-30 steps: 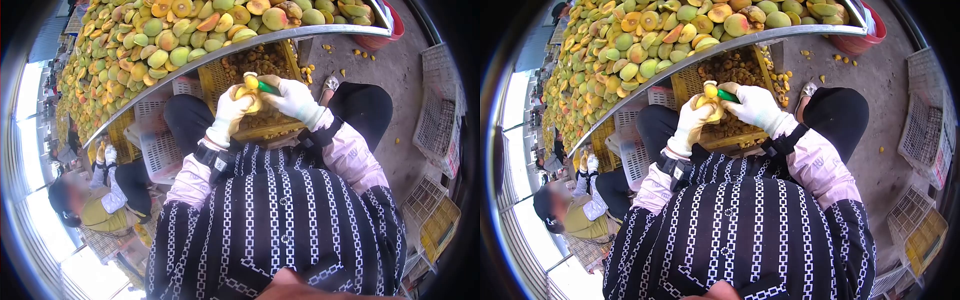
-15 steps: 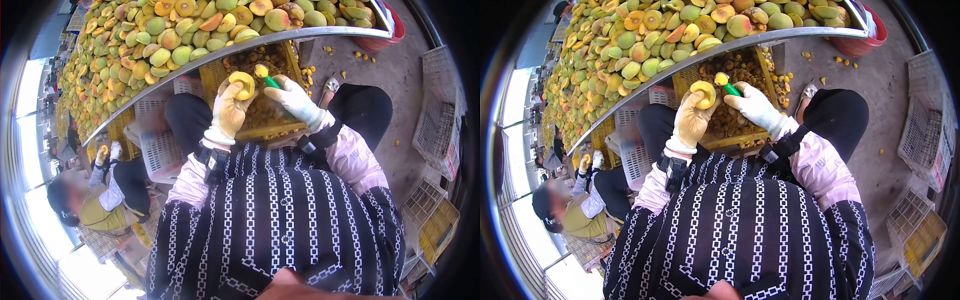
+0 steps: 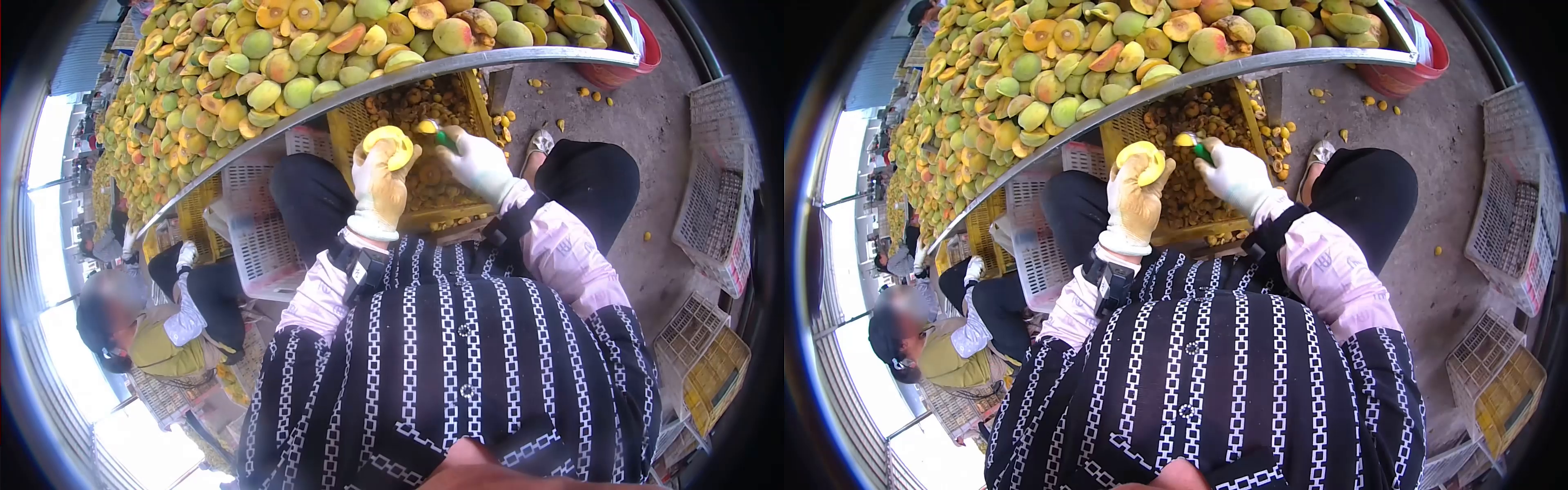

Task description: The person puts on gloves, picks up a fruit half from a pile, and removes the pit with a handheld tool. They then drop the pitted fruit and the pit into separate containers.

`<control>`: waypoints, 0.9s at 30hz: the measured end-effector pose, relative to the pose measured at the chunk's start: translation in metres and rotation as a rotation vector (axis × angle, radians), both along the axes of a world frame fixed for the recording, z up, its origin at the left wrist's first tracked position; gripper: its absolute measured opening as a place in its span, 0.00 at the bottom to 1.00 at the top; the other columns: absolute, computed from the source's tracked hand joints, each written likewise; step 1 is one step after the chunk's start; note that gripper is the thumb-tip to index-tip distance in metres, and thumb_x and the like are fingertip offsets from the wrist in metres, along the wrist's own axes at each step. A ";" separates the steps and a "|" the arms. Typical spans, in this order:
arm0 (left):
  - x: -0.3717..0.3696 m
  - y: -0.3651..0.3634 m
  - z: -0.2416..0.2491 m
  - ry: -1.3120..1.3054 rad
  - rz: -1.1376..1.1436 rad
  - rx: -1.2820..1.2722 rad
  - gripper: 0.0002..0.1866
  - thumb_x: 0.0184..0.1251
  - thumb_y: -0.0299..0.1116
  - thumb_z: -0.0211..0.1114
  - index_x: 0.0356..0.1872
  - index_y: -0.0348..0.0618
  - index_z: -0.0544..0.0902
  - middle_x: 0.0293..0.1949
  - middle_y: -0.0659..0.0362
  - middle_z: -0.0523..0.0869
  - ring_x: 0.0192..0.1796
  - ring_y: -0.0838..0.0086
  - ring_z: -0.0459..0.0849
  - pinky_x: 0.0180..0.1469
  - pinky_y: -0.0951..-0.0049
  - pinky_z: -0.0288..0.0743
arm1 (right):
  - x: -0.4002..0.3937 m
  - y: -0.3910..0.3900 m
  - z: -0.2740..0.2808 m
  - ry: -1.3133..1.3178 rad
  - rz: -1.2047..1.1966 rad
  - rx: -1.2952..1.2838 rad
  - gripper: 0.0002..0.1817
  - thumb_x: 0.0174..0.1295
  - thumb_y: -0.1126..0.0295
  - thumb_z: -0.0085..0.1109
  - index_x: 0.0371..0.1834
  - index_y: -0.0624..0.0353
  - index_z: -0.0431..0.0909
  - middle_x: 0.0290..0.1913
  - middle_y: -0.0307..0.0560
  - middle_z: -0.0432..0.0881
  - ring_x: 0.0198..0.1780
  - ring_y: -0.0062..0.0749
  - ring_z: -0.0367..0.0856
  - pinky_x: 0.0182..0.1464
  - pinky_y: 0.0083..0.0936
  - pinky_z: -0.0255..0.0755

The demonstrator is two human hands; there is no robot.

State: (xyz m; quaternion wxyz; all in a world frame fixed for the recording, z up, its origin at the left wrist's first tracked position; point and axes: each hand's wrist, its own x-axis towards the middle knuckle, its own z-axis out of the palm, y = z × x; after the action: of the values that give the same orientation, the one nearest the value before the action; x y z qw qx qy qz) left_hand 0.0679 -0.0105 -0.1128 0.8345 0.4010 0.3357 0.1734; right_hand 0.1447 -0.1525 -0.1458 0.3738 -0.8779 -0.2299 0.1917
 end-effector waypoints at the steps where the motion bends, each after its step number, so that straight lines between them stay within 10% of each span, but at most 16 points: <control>1: 0.000 0.003 0.006 -0.050 -0.001 0.008 0.10 0.68 0.27 0.57 0.46 0.34 0.74 0.43 0.52 0.80 0.47 0.65 0.82 0.53 0.60 0.81 | 0.004 -0.001 -0.003 0.053 -0.020 -0.014 0.21 0.63 0.54 0.53 0.54 0.54 0.73 0.36 0.60 0.83 0.41 0.53 0.82 0.43 0.43 0.75; 6: -0.016 0.039 0.021 -0.067 0.090 0.074 0.10 0.65 0.26 0.60 0.45 0.35 0.75 0.42 0.51 0.80 0.45 0.65 0.83 0.52 0.57 0.82 | 0.004 0.000 -0.011 0.146 -0.050 0.226 0.21 0.62 0.56 0.55 0.53 0.56 0.72 0.36 0.62 0.82 0.42 0.57 0.81 0.45 0.42 0.74; 15: -0.109 0.161 0.063 0.296 0.403 1.260 0.28 0.62 0.26 0.66 0.62 0.32 0.68 0.59 0.51 0.72 0.55 0.68 0.76 0.60 0.72 0.70 | -0.001 0.003 -0.005 -0.038 0.045 0.357 0.21 0.61 0.58 0.56 0.55 0.55 0.71 0.37 0.61 0.82 0.42 0.56 0.81 0.44 0.40 0.74; 20: -0.034 0.138 0.051 0.050 -0.042 1.243 0.21 0.64 0.26 0.65 0.57 0.31 0.73 0.55 0.52 0.78 0.54 0.69 0.79 0.61 0.71 0.71 | -0.010 0.009 0.019 -0.112 0.120 0.295 0.20 0.59 0.62 0.57 0.53 0.55 0.72 0.37 0.61 0.81 0.41 0.55 0.81 0.44 0.40 0.75; 27: 0.117 0.106 0.053 0.351 -0.419 2.064 0.28 0.53 0.36 0.65 0.60 0.59 0.74 0.55 0.57 0.77 0.55 0.56 0.75 0.59 0.60 0.71 | 0.000 0.008 0.005 -0.235 0.169 0.183 0.18 0.59 0.62 0.58 0.52 0.54 0.73 0.36 0.56 0.82 0.38 0.52 0.82 0.41 0.40 0.75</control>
State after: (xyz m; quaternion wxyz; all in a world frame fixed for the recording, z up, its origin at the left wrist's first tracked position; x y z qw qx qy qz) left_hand 0.1846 0.0955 -0.0601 0.0444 0.9828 0.0660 0.1667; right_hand 0.1447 -0.1447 -0.1407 0.4050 -0.8342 -0.3615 0.0967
